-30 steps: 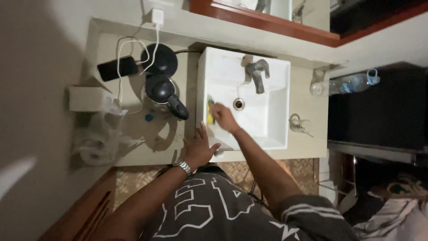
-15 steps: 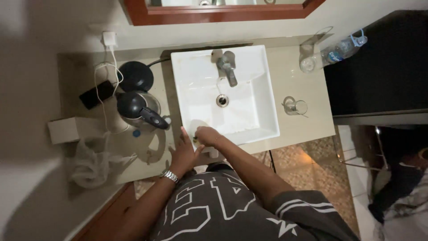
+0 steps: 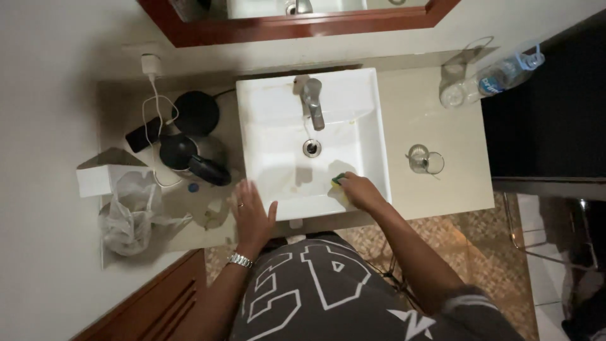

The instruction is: The person cleans a white bathroom sink using a yellow sponge. They first move a glass and a plastic bag aside, then scrub the sink basin and faucet area with the sponge. The person rinses the sponge under running water and wipes the sink surface with their hand.

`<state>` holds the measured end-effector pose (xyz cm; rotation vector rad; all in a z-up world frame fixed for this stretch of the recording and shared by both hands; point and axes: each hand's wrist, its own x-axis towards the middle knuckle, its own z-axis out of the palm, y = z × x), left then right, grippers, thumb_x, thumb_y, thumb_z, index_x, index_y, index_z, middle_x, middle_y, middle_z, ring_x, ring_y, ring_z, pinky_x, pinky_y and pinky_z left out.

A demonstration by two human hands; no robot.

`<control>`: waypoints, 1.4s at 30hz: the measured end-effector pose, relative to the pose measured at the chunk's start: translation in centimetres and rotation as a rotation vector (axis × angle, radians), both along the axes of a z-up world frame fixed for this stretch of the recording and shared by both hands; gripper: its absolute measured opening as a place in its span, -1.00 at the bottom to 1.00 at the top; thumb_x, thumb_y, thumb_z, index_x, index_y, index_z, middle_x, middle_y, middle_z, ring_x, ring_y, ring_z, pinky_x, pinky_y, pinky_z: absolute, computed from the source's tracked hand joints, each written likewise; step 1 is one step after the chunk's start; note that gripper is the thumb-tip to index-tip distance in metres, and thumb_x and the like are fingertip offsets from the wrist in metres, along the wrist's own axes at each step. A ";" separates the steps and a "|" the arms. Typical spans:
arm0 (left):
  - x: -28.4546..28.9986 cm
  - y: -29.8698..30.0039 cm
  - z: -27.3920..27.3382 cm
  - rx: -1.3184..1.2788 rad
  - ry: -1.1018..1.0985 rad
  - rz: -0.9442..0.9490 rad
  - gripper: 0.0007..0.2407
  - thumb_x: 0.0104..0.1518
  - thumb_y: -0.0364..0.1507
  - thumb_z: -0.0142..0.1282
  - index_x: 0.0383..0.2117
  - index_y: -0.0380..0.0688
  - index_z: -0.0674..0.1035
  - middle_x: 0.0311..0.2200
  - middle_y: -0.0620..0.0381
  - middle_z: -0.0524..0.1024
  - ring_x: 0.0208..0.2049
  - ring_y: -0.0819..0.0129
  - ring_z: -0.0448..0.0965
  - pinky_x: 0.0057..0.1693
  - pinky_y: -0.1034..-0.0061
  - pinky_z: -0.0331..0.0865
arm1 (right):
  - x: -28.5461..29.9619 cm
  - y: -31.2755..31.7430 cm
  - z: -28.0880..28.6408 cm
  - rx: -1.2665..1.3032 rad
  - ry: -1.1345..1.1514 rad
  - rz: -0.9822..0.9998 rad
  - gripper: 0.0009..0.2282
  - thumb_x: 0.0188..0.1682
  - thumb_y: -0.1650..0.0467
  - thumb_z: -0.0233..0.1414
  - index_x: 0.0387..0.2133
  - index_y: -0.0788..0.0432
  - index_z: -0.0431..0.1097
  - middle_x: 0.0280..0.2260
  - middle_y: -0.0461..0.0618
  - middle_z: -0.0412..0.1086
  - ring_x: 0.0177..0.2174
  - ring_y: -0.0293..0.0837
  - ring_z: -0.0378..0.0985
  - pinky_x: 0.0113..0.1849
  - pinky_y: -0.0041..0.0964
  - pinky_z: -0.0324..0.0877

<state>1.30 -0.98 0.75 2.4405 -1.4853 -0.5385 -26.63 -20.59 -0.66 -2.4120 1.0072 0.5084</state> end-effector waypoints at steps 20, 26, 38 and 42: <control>-8.4 -24.1 -17.7 -0.727 2.446 0.912 -0.78 0.34 -0.35 0.03 -0.26 -0.32 0.52 -0.21 -0.13 0.59 -0.09 0.09 0.57 0.14 0.24 0.44 | -4.4 3.1 1.1 -0.260 -0.685 -0.281 -0.62 -0.05 0.54 0.06 0.09 0.24 0.36 -0.30 0.17 0.32 -0.27 0.20 0.42 -0.24 0.06 0.37; -9.0 -24.3 -17.3 -0.760 2.456 0.982 -0.75 0.38 -0.35 -0.04 -0.23 -0.38 0.53 -0.24 -0.15 0.60 -0.17 0.11 0.61 0.10 0.27 0.51 | -4.3 2.8 1.3 -0.248 -0.678 -0.237 -0.61 -0.07 0.54 0.05 0.08 0.26 0.35 -0.25 0.21 0.33 -0.24 0.23 0.43 -0.19 0.08 0.38; 0.7 -24.4 -5.1 -0.723 1.329 0.323 -0.72 0.38 -0.34 -0.09 0.07 -0.25 0.50 0.02 0.01 0.57 0.05 0.25 0.56 0.14 0.32 0.43 | -4.2 2.5 1.8 -0.171 -0.569 -0.216 -0.63 -0.02 0.53 0.06 0.09 0.34 0.35 -0.26 0.20 0.36 -0.27 0.16 0.46 -0.23 0.03 0.42; 5.0 -26.9 -4.6 -0.590 0.629 0.083 -0.71 0.37 -0.39 -0.12 0.12 -0.21 0.51 0.10 -0.02 0.55 0.16 0.14 0.50 0.24 0.22 0.37 | -3.9 2.5 3.2 -0.190 -0.660 -0.219 -0.66 -0.03 0.53 0.05 0.06 0.30 0.37 -0.25 0.19 0.36 -0.23 0.19 0.46 -0.18 0.06 0.40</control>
